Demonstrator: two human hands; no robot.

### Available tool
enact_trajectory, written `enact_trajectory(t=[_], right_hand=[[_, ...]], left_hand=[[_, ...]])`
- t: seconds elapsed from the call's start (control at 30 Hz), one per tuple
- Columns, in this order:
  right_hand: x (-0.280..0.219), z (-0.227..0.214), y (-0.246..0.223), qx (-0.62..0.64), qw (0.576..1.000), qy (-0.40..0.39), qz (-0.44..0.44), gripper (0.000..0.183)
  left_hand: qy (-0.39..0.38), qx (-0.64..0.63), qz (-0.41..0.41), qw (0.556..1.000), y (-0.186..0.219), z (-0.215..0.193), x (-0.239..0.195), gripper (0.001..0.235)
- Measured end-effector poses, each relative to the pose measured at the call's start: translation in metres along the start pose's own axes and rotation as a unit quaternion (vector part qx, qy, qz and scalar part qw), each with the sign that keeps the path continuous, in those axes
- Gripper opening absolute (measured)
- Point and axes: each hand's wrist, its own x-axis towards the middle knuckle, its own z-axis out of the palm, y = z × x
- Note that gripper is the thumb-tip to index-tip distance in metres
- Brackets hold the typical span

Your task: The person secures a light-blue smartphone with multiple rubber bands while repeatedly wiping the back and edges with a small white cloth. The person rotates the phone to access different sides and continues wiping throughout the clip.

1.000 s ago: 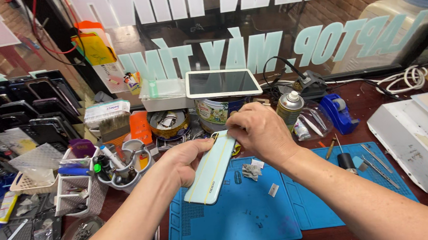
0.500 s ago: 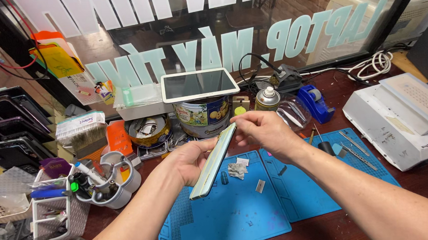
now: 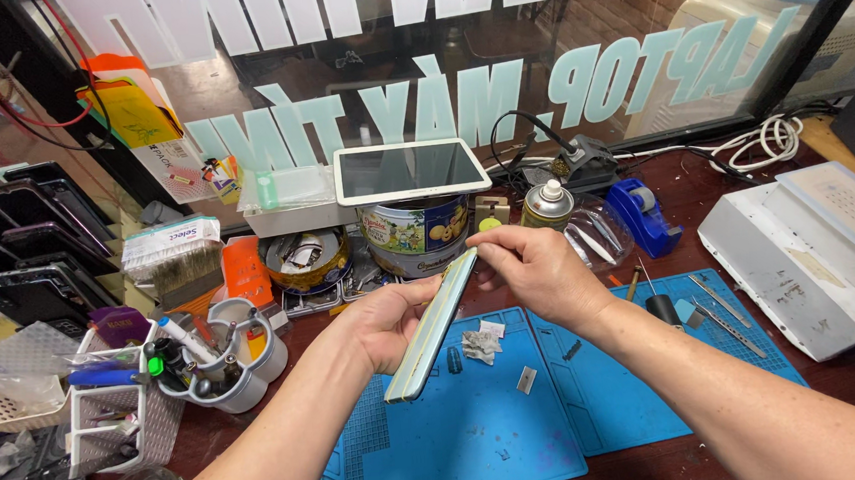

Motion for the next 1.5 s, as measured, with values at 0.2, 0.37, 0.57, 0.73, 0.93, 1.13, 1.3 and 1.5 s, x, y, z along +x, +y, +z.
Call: enact_trajectory(t=[0.2,0.37,0.57,0.73,0.93,1.13,1.3,1.5], right_hand=[[0.002,-0.013,0.054,0.140,0.985,-0.003,0.100,0.026],[-0.013,-0.065,0.152,-0.073,0.941,0.075,0.323,0.017],[-0.040,-0.093,0.270,-0.290,0.871,-0.005,0.397,0.022],[-0.046,-0.079,0.297,-0.400,0.862,-0.034,0.310,0.030],[-0.050,-0.083,0.275,-0.370,0.850,-0.001,0.376,0.036],[-0.040,-0.082,0.271,-0.376,0.822,-0.040,0.427,0.030],[-0.025,-0.085,0.253,-0.388,0.790,-0.124,0.458,0.025],[0.005,-0.076,0.148,-0.097,0.912,-0.188,0.352,0.020]], left_hand=[[-0.005,-0.005,-0.023,1.000,-0.011,0.003,0.020,0.018],[-0.011,-0.010,-0.040,0.999,-0.027,0.020,0.039,0.020],[-0.027,-0.029,-0.070,0.997,-0.040,0.036,0.070,0.023],[-0.029,-0.069,-0.090,0.993,-0.051,0.041,0.096,0.023],[-0.022,-0.060,-0.069,0.996,-0.053,0.049,0.103,0.024],[-0.029,-0.077,-0.046,0.996,-0.042,0.048,0.092,0.024],[0.001,-0.080,-0.025,0.997,-0.021,0.034,0.067,0.023],[-0.013,-0.052,0.044,0.998,-0.002,0.007,0.029,0.026]])
